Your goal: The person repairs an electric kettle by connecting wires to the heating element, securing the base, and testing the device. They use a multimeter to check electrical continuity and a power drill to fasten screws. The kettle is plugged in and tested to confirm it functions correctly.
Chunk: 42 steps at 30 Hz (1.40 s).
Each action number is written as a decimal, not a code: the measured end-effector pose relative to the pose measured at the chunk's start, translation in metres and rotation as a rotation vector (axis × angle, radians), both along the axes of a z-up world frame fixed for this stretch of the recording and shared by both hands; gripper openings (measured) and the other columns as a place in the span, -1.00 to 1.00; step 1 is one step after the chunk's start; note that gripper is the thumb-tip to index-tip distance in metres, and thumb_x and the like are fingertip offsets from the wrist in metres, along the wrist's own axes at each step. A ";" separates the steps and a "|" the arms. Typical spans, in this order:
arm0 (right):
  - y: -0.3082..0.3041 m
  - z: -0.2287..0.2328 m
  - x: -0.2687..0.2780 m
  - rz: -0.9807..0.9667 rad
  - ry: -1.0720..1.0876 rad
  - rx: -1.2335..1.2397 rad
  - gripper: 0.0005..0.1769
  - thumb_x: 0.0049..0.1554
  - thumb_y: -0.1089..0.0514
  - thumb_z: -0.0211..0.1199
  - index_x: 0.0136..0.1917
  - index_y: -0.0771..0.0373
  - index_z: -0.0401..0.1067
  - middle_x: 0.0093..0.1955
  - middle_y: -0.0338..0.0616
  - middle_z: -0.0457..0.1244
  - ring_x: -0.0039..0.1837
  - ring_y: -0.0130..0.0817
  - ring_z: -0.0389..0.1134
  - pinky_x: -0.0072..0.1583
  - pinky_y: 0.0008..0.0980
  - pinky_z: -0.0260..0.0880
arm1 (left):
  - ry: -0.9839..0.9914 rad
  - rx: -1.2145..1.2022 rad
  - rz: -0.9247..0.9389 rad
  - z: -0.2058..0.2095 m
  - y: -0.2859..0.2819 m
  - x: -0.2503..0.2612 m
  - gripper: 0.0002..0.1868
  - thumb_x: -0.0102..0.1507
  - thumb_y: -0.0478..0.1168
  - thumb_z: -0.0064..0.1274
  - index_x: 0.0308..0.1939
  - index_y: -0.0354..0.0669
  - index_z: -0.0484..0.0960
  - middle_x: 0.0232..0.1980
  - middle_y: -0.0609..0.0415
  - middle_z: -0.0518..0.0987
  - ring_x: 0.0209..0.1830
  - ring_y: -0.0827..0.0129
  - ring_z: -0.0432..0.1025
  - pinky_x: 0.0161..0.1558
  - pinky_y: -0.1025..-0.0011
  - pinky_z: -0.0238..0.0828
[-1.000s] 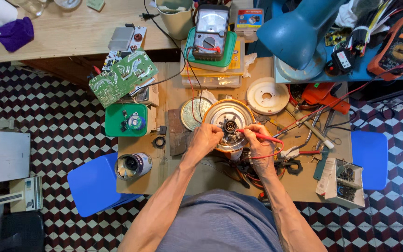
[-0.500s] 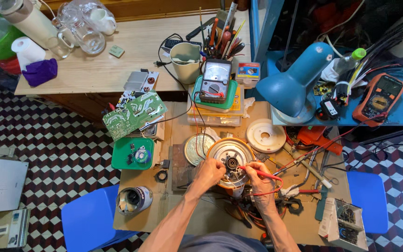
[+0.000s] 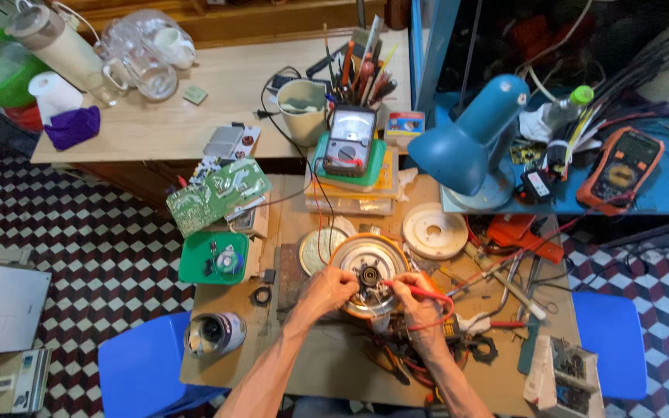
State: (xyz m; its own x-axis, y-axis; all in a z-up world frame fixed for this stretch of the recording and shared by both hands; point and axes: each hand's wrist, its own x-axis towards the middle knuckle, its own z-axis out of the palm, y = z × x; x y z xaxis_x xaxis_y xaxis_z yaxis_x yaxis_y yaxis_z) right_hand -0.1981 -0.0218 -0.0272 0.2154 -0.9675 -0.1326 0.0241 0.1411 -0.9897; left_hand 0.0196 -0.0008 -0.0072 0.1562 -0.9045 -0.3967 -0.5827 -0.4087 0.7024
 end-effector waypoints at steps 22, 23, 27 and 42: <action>0.024 0.020 -0.020 0.152 0.147 -0.024 -0.73 0.22 0.15 0.20 0.10 0.35 0.53 0.01 -0.14 0.42 0.07 -0.47 0.39 0.16 -0.48 0.38 | 0.178 0.027 0.054 0.009 0.020 0.003 -0.76 0.20 -0.12 0.02 -0.35 -0.15 0.73 -0.68 0.12 0.40 -0.66 0.48 0.31 -0.49 0.34 0.28; 0.024 0.018 -0.019 0.140 0.144 -0.003 -0.74 0.22 0.15 0.22 0.10 0.36 0.51 -0.01 -0.14 0.41 0.05 -0.47 0.39 0.14 -0.48 0.39 | 0.183 0.024 0.067 0.009 0.020 0.003 -0.78 0.19 -0.12 0.02 -0.35 -0.12 0.73 -0.68 0.13 0.41 -0.66 0.49 0.32 -0.50 0.35 0.29; 0.022 0.010 -0.021 0.121 0.125 0.042 -0.75 0.20 0.15 0.26 0.09 0.36 0.48 -0.02 -0.15 0.39 0.04 -0.49 0.39 0.11 -0.49 0.41 | 0.058 -0.079 -0.007 0.009 0.018 -0.001 -0.78 0.19 -0.12 0.03 -0.45 -0.15 0.66 -0.67 0.14 0.40 -0.63 0.52 0.33 -0.45 0.39 0.33; 0.025 -0.004 -0.021 0.139 0.208 -0.062 -0.78 0.22 0.15 0.28 0.07 0.35 0.48 -0.04 -0.19 0.39 0.00 -0.52 0.39 0.08 -0.49 0.42 | 0.061 -0.011 0.026 0.014 0.019 -0.004 -0.74 0.19 -0.08 0.01 -0.51 -0.09 0.65 -0.68 0.15 0.47 -0.65 0.47 0.43 -0.45 0.39 0.36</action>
State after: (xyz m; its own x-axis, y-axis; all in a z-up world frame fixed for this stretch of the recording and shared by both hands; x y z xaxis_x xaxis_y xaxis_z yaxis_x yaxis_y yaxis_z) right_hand -0.2193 0.0032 -0.0313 0.3209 -0.9382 -0.1295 -0.1959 0.0681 -0.9783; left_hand 0.0154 0.0177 0.0067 0.1553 -0.9051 -0.3959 -0.5279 -0.4147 0.7412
